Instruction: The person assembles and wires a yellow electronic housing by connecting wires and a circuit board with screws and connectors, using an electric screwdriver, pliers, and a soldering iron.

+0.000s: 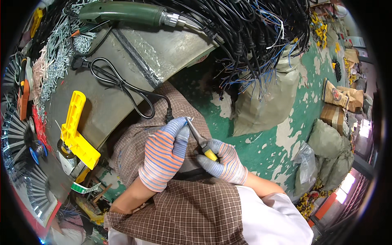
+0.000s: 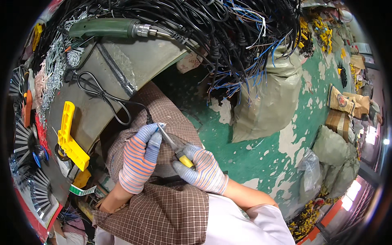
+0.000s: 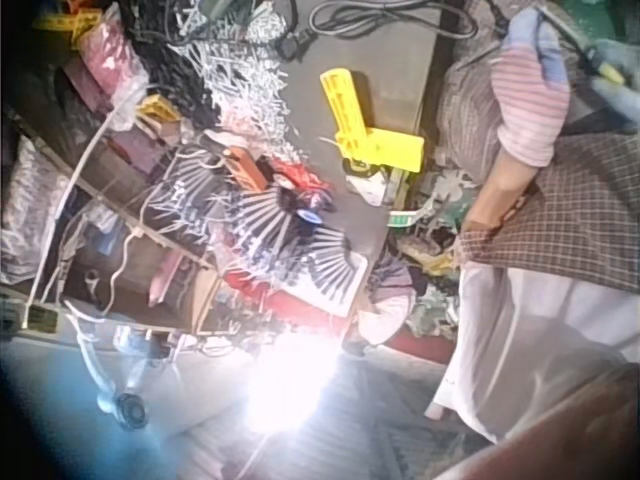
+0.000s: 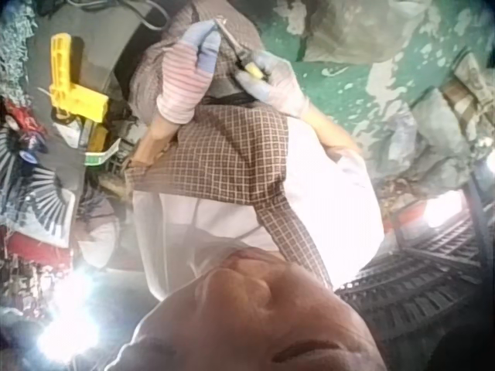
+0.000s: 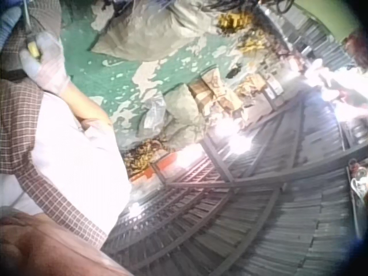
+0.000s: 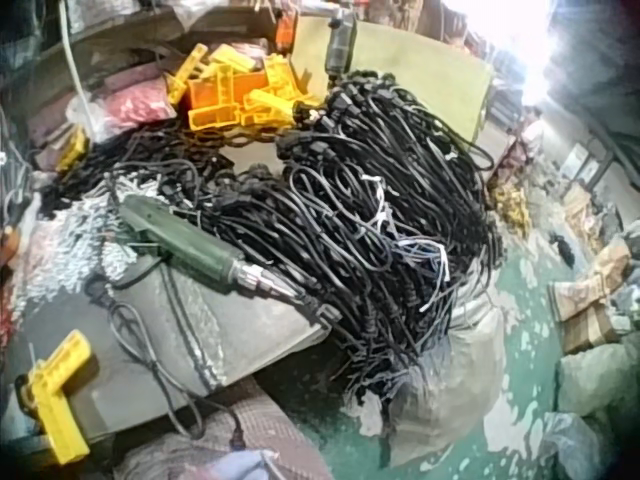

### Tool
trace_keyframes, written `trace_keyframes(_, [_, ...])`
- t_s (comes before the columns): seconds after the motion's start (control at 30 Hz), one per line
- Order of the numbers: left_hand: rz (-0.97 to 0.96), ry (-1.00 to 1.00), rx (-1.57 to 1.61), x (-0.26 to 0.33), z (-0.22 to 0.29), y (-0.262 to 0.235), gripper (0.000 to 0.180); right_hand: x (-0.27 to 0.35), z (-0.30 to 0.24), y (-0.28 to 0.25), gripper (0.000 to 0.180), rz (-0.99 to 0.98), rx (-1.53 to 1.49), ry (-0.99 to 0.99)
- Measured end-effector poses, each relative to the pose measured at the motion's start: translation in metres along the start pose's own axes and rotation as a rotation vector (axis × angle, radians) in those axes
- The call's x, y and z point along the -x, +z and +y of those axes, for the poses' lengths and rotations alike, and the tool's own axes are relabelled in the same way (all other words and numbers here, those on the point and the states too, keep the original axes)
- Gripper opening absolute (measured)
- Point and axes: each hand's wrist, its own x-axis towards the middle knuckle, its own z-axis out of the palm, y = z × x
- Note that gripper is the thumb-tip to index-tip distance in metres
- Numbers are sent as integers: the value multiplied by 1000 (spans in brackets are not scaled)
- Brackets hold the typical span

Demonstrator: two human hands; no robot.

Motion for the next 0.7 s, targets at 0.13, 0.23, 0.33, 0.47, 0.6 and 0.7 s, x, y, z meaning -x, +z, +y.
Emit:
trace_keyframes(0.13, [8,46,-49,1,-2,-2,21,0,1,9,27,25,-38,224])
trace_keyframes(0.23, [-18,126,-152,1,-3,-3,23,0,17,25,28,161,-230,164])
trace_keyframes(0.33, [-78,143,-276,3,-5,-6,28,-6,9,24,28,108,-519,217])
trace_keyframes(0.47, [-148,162,-411,3,-1,-10,25,-9,0,12,26,-167,-432,320])
trace_keyframes(0.6, [-157,157,-443,2,3,-11,17,-6,12,14,25,-186,-389,280])
trace_keyframes(0.7, [-183,146,-405,1,-3,-11,35,-7,19,22,27,-136,-395,145])
